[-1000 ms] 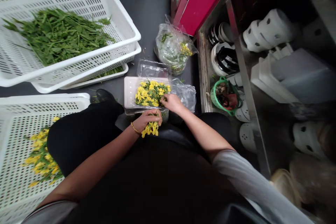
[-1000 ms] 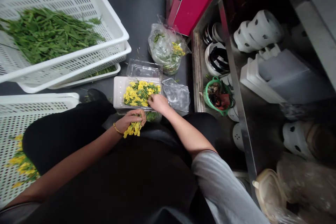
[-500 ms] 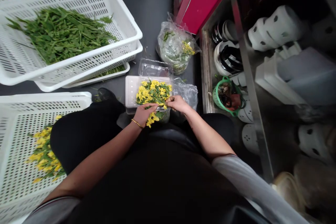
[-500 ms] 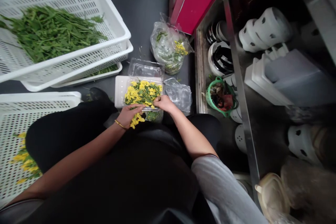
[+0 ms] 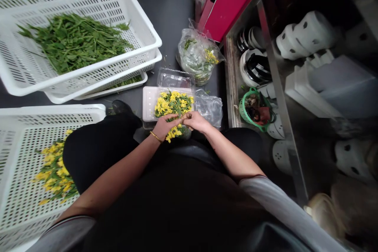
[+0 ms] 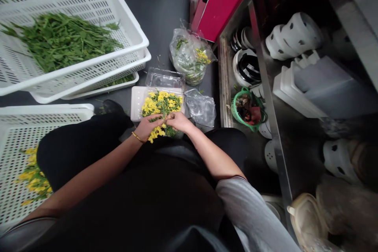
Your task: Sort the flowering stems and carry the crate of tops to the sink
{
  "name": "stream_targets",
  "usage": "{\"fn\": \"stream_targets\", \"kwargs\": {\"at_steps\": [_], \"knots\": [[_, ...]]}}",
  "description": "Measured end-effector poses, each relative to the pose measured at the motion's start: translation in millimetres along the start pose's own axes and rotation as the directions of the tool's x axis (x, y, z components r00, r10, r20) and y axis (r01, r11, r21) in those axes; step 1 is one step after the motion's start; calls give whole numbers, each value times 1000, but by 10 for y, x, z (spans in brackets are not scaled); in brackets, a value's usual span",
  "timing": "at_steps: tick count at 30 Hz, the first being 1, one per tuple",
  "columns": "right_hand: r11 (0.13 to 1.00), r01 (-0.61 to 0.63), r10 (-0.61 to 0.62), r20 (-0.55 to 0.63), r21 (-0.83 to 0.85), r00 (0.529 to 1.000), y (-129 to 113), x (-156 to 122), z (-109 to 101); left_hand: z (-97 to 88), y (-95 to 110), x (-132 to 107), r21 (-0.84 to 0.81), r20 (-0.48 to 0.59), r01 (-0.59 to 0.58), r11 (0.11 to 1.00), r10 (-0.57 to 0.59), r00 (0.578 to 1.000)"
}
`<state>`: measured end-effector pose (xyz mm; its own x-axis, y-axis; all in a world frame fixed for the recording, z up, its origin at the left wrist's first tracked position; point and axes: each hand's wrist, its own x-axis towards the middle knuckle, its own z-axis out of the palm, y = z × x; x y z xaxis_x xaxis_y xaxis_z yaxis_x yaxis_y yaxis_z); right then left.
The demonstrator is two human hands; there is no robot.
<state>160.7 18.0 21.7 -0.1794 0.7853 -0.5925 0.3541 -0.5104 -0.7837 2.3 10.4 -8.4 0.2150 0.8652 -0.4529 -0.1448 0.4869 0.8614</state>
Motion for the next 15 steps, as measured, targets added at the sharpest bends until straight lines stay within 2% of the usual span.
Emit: {"fn": "stream_targets", "kwargs": {"at_steps": [2,4,7,9,13,15], "knots": [[998,45,-45,3,-41,999,12,-66,42,2,-7,7,4,-6,-42,999,42,999],[994,84,-83,19,-71,996,-3,-137,18,1,-2,-1,-11,10,-36,999,36,999],[987,130,-137,-68,-97,988,-50,-227,-104,-3,45,-45,16,133,23,1000,-25,991],[987,135,-144,-104,-85,984,-70,-258,-182,-5,88,-85,86,237,26,996,-46,970],[987,111,-103,82,-114,991,-62,-290,-215,-18,131,-145,223,435,2,975,-101,894],[947,216,-198,99,-237,975,-56,-342,-185,-27,130,-159,225,497,18,974,-131,858]]}}
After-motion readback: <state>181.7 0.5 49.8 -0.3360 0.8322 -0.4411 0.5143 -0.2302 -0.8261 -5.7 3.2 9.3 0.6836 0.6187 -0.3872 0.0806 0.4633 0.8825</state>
